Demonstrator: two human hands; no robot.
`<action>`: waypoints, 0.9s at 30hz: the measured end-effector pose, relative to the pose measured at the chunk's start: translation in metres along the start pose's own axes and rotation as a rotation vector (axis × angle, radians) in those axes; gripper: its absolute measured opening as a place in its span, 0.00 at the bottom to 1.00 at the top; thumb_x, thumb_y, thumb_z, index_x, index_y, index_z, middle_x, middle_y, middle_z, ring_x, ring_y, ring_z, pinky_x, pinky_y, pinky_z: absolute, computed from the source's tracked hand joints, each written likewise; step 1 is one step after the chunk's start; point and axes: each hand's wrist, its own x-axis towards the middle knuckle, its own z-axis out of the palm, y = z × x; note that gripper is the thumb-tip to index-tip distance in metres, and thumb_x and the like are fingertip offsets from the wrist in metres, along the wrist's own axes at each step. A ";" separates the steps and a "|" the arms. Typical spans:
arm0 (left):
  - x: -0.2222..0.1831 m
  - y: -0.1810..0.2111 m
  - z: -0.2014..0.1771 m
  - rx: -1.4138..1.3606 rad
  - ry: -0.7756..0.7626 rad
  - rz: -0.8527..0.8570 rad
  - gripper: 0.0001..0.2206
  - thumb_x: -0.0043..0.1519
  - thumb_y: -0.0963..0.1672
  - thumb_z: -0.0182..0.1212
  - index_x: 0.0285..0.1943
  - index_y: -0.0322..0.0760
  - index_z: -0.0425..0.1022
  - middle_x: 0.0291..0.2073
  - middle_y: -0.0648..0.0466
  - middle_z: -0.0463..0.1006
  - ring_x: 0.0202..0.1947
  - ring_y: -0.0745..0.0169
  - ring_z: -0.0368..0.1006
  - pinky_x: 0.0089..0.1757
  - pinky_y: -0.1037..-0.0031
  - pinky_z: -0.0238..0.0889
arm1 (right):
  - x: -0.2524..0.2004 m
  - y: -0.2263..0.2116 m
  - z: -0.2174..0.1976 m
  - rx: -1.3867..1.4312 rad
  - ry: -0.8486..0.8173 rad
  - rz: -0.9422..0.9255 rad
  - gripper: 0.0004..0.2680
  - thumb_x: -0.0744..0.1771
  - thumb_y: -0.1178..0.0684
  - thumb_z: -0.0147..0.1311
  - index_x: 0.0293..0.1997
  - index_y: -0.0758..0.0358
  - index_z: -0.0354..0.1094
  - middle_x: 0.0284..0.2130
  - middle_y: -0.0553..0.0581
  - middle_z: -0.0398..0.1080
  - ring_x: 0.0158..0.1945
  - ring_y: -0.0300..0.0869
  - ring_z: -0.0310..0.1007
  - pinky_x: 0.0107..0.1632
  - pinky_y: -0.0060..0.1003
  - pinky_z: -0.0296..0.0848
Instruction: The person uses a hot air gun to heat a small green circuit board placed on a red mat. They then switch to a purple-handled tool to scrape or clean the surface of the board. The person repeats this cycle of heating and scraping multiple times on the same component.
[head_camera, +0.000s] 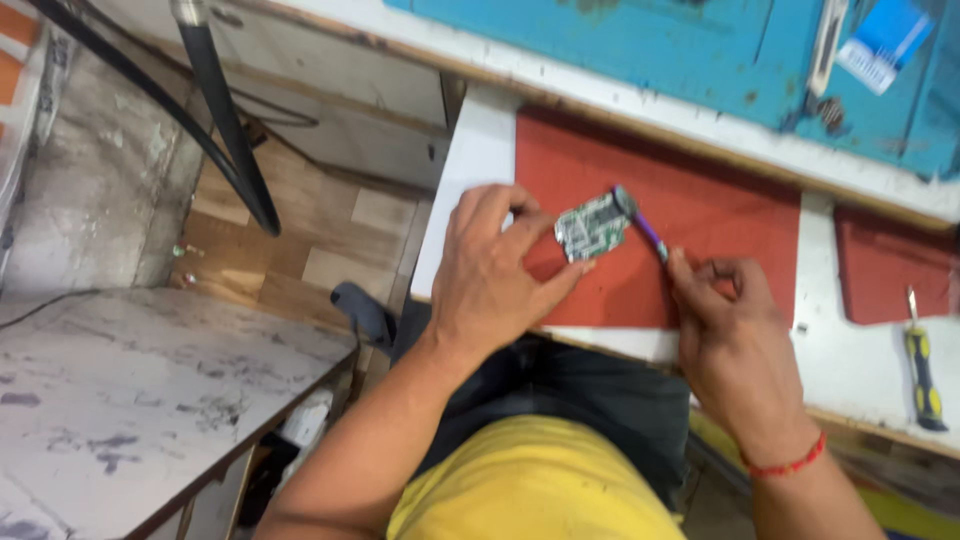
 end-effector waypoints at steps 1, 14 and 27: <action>-0.002 0.001 0.000 0.002 -0.011 0.002 0.18 0.49 0.47 0.79 0.42 0.32 0.81 0.43 0.50 0.72 0.51 0.49 0.67 0.52 0.60 0.62 | -0.005 0.000 0.000 0.014 -0.040 -0.014 0.15 0.66 0.65 0.54 0.59 0.60 0.73 0.42 0.63 0.69 0.37 0.56 0.74 0.37 0.48 0.72; 0.003 0.001 -0.001 0.001 -0.014 0.010 0.18 0.50 0.47 0.79 0.42 0.32 0.82 0.42 0.51 0.71 0.49 0.51 0.67 0.51 0.62 0.62 | -0.003 0.004 -0.002 0.029 -0.095 -0.093 0.17 0.64 0.66 0.55 0.60 0.59 0.73 0.41 0.63 0.69 0.35 0.55 0.74 0.35 0.48 0.73; 0.000 -0.003 -0.002 -0.043 -0.016 -0.019 0.24 0.49 0.48 0.80 0.50 0.32 0.79 0.46 0.50 0.70 0.51 0.51 0.66 0.54 0.61 0.63 | 0.001 -0.004 -0.005 -0.049 -0.198 -0.096 0.18 0.64 0.64 0.54 0.60 0.59 0.72 0.42 0.62 0.69 0.34 0.57 0.75 0.33 0.50 0.73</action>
